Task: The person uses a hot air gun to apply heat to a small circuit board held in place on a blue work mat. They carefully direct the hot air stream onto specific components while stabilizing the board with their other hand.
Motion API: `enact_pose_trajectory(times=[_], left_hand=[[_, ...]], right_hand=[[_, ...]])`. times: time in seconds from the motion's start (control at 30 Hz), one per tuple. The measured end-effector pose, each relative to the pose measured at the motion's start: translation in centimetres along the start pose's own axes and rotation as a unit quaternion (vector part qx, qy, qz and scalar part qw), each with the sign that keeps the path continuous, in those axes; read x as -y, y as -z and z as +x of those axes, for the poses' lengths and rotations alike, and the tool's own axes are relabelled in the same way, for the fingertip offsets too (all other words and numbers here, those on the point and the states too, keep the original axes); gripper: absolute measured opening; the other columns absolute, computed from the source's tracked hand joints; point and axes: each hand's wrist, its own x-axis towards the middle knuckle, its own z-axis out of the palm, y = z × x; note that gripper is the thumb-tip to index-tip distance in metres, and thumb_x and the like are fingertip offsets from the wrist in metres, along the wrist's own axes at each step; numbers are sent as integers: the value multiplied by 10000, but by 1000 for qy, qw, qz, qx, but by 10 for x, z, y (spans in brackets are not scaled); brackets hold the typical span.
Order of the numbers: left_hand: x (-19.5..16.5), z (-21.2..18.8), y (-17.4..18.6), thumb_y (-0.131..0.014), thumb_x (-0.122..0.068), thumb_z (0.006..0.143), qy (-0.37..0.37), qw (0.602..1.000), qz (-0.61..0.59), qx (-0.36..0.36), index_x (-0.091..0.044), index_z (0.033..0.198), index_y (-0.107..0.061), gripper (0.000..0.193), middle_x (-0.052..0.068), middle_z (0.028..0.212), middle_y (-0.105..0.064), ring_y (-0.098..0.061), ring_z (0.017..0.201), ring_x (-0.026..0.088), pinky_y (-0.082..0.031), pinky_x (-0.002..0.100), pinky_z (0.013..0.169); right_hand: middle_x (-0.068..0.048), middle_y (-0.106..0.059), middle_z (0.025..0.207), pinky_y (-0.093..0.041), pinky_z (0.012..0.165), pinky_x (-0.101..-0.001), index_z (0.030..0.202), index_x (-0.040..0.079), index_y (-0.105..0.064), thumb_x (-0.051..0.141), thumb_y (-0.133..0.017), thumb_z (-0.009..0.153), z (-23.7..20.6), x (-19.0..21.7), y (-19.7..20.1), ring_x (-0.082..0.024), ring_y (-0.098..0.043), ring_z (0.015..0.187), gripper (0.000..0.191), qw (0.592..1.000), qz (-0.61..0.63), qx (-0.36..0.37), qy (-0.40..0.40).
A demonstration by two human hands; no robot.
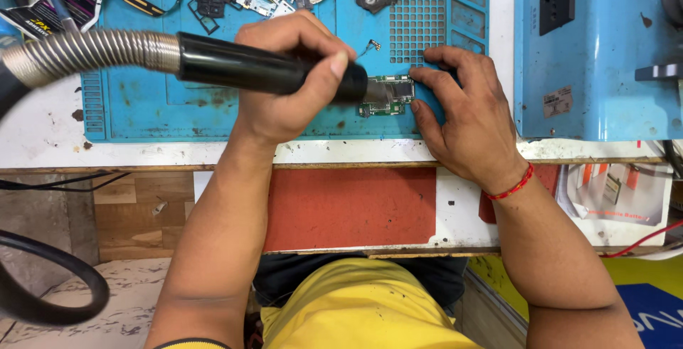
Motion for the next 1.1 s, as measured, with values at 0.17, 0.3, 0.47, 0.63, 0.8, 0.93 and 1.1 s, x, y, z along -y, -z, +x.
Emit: enact_pose_trajectory(times=[0.17,0.3,0.47,0.63,0.8,0.93,1.1], left_hand=[[-4,3,-1,-700,-133,1023,5,999,-9,-30,20,988,-687,157,134,906,-728,-688,789,161,-559,257,755],[-7,4,1,-705,-136,1013,0,999,-42,6,19,988,-685,158,144,922,-731,-712,823,173,-582,265,779],[-7,4,-1,-702,-105,984,-7,999,-32,28,25,954,-676,136,152,895,-731,-711,796,165,-570,259,756],[-5,4,0,-700,-83,1012,3,1000,-1,-5,24,944,-669,130,154,887,-732,-739,823,180,-585,265,777],[-3,1,2,-694,-105,1003,1,999,-40,3,18,947,-673,137,158,896,-738,-721,802,171,-594,280,798],[-3,0,2,-706,-139,1006,15,998,-61,7,15,949,-664,169,159,915,-742,-719,815,172,-595,280,801],[-5,3,3,-703,-144,1010,-5,1000,-9,11,19,955,-676,174,160,914,-750,-713,797,173,-590,277,781]], right_hand=[[-159,-572,1383,-482,1064,-466,1264,40,-672,70,-767,899,2,1,3,-374,-546,1232,379,1000,1,1,0],[-157,-570,1385,-481,1064,-467,1272,41,-671,70,-767,902,1,2,4,-378,-543,1239,383,1000,2,4,-1],[-156,-570,1381,-480,1069,-469,1272,48,-676,71,-765,903,1,1,2,-377,-542,1242,380,1000,3,5,-8],[-157,-563,1376,-475,1072,-472,1268,48,-671,90,-770,910,1,1,2,-380,-538,1247,374,1000,-1,2,1],[-152,-561,1384,-480,1069,-469,1268,52,-670,88,-764,912,-1,0,3,-374,-540,1235,370,1000,-1,3,-3],[-152,-563,1384,-482,1066,-468,1274,50,-672,85,-767,917,-1,-1,2,-372,-542,1231,370,1000,1,0,0],[-157,-558,1382,-476,1079,-474,1278,47,-667,92,-771,916,0,0,2,-379,-537,1251,380,1000,-6,0,3]])
